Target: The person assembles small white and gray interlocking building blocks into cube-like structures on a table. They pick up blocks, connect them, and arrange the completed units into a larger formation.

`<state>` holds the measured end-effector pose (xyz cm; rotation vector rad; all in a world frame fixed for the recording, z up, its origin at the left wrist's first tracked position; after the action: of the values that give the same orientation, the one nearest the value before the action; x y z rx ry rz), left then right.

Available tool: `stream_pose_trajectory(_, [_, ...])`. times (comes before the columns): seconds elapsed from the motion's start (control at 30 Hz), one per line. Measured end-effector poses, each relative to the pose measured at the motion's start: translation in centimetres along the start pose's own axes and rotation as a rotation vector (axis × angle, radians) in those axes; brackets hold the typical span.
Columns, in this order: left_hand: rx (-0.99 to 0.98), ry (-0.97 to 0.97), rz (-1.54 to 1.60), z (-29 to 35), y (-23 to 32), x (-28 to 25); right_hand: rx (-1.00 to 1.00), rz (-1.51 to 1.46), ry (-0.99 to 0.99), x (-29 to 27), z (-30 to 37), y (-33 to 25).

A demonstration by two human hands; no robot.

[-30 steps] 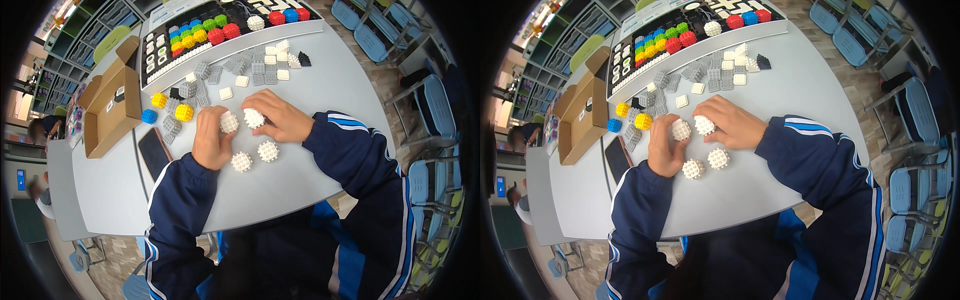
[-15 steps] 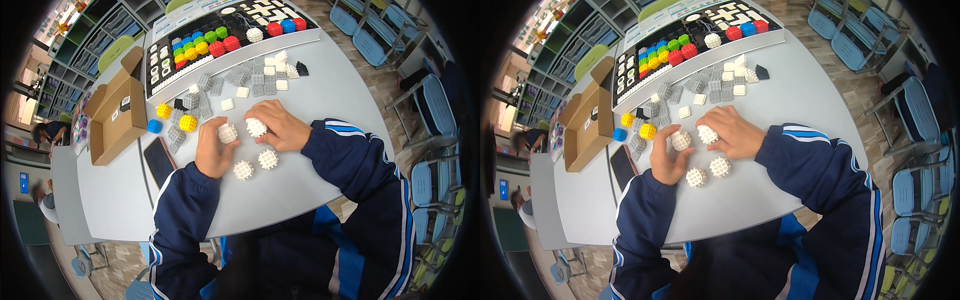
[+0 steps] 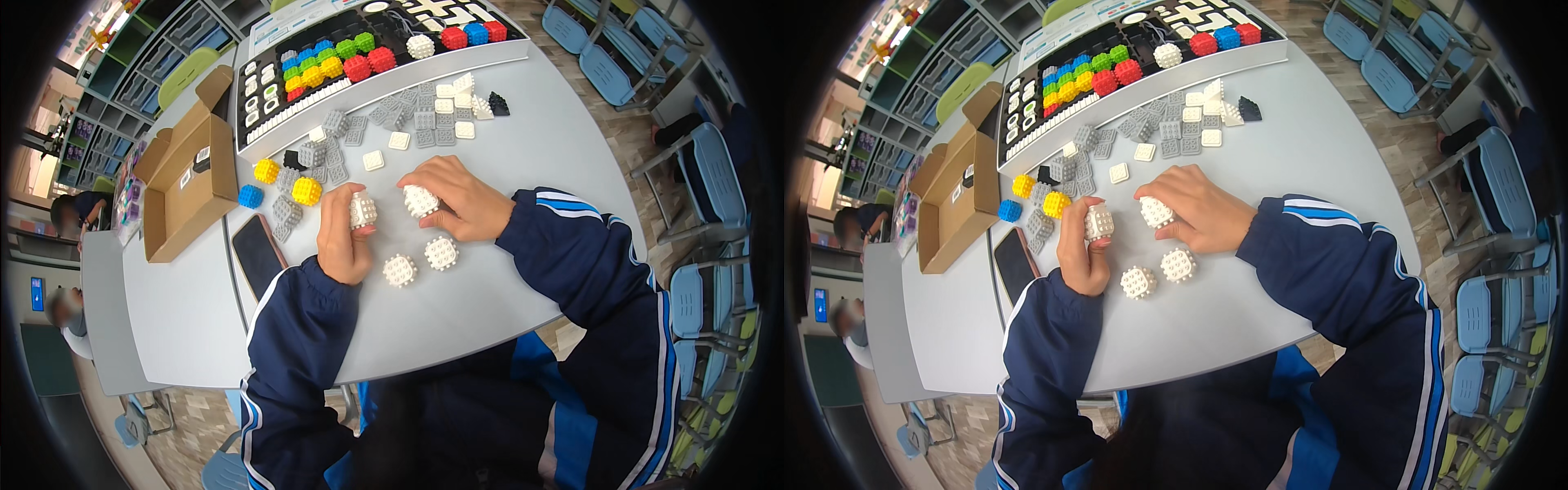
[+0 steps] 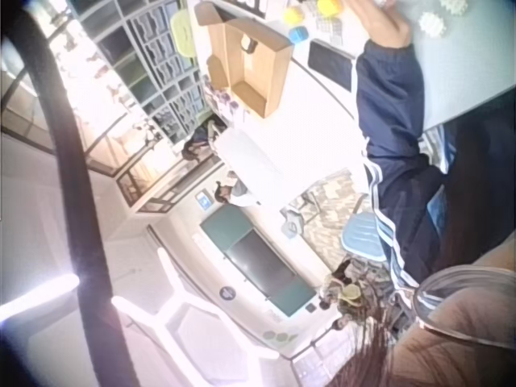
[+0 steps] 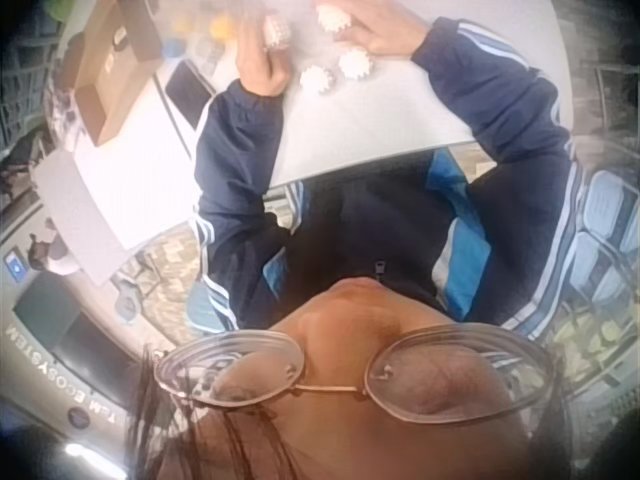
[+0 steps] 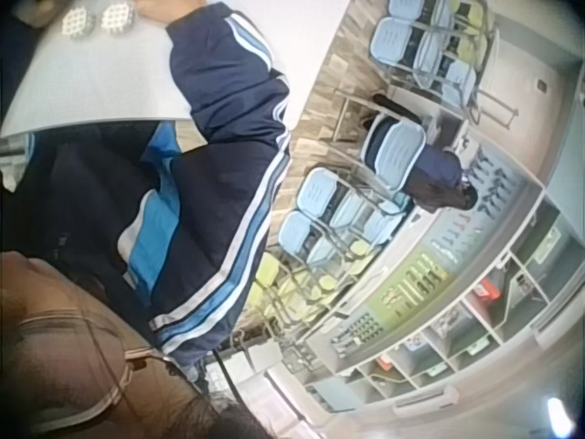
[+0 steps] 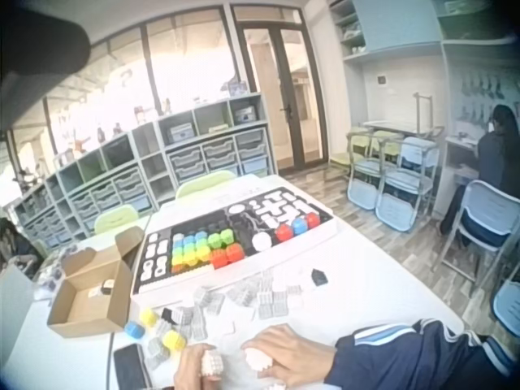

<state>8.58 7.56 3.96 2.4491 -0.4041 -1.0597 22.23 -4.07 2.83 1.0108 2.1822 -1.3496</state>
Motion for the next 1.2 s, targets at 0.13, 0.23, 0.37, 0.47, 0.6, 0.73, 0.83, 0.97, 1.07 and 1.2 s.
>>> stream_pose_trajectory(0.13, [-0.006,0.0,0.003,0.1,0.1,0.1,-0.011,0.008,0.008,-0.1,0.0,-0.1])
stream_pose_trajectory(0.23, [0.001,0.011,0.006,0.1,0.2,-0.1,-0.032,0.007,0.018,0.1,0.0,-0.1])
stream_pose_trajectory(0.37, [-0.026,-0.026,0.026,0.1,0.2,0.2,-0.055,0.014,0.042,-0.5,0.0,-0.4])
stream_pose_trajectory(0.47, [-0.039,-0.067,0.028,0.2,0.2,0.3,-0.027,-0.048,0.048,-0.7,0.2,-0.1])
stream_pose_trajectory(0.6, [0.038,-0.056,0.034,0.0,0.5,0.4,-0.017,-0.076,0.051,-0.5,0.1,0.0])
stream_pose_trajectory(0.73, [0.054,-0.089,0.026,-0.3,0.6,0.6,-0.025,-0.047,0.092,-0.8,-0.1,-0.1])
stream_pose_trajectory(0.83, [0.063,-0.086,-0.019,-0.4,0.7,0.3,-0.035,-0.041,0.073,-0.8,-0.4,-0.4])
stream_pose_trajectory(0.97, [0.055,-0.05,-0.04,-0.4,0.9,0.4,-0.007,-0.008,0.035,-0.4,-0.1,-0.3])
stream_pose_trajectory(1.07, [0.0,-0.036,-0.048,-0.3,0.9,0.3,-0.04,-0.058,0.046,-0.4,0.0,-0.2])
stream_pose_trajectory(1.2, [-0.071,-0.071,0.0,0.4,-0.2,0.6,-0.041,-0.122,0.048,-0.5,-0.1,-0.6])
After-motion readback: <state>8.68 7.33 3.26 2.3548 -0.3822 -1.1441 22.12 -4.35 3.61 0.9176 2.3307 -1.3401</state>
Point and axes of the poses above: each hand's wrist, its own z-axis away from the middle knuckle, its own x-axis out of the palm, y = z × x, the point moved 8 cm from there along -z, towards the middle knuckle, and after that the axes turned 3 degrees about -z, right-handed, at the moved point
